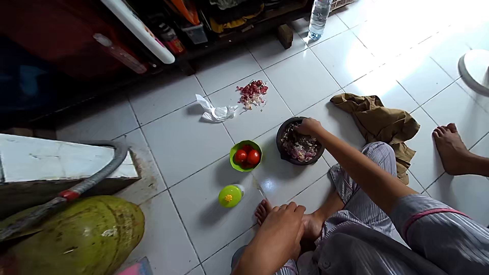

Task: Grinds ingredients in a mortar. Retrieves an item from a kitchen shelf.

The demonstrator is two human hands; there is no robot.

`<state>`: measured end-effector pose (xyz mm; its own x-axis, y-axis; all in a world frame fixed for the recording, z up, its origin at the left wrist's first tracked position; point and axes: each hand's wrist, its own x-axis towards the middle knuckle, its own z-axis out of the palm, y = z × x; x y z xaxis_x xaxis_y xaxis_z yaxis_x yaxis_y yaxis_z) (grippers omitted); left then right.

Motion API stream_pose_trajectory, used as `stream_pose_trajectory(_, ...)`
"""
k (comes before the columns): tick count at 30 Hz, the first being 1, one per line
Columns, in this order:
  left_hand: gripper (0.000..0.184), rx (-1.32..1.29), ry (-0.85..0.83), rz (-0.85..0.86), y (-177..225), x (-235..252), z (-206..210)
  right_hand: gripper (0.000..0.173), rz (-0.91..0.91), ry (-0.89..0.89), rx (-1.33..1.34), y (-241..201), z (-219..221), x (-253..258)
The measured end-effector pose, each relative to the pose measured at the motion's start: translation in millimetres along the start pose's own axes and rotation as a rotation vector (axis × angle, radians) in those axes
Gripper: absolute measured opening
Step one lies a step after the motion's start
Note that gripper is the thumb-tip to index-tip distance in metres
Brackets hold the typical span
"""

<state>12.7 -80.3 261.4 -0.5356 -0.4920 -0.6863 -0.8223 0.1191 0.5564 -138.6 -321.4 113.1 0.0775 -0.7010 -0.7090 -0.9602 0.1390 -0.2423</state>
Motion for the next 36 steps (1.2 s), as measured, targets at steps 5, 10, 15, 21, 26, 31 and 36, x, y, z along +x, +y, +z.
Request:
stream_pose_trajectory(5,0.041,-0.027,-0.078,-0.049,-8.5,5.0,-3.4,0.056,-0.031,0.121,-0.02,19.1,67.3,-32.9)
stream_pose_trajectory(10,0.043,0.066,-0.042,-0.097,11.4,11.6,-13.7,0.052,-0.016,0.091,-0.023,6.2,32.5,-14.1)
stream_pose_trajectory(15,0.041,-0.02,-0.085,-0.022,-7.6,7.8,-2.7,0.055,-0.017,0.09,-0.01,25.6,58.7,-32.2)
stream_pose_trajectory(21,0.042,0.012,-0.009,-0.068,-0.1,4.7,-3.5,0.066,-0.004,-0.074,0.186,2.5,35.0,-6.3)
stream_pose_trajectory(26,0.042,-0.017,-0.077,-0.043,-6.2,8.0,-3.4,0.059,-0.012,0.204,0.077,7.6,71.2,-20.1)
stream_pose_trajectory(31,0.041,0.029,0.009,-0.024,5.4,8.0,-8.0,0.063,-0.028,0.056,0.136,19.4,48.2,-14.3)
stream_pose_trajectory(36,0.042,-0.009,-0.076,-0.022,-4.6,8.0,-3.0,0.066,-0.039,0.086,0.095,25.4,56.4,-18.9)
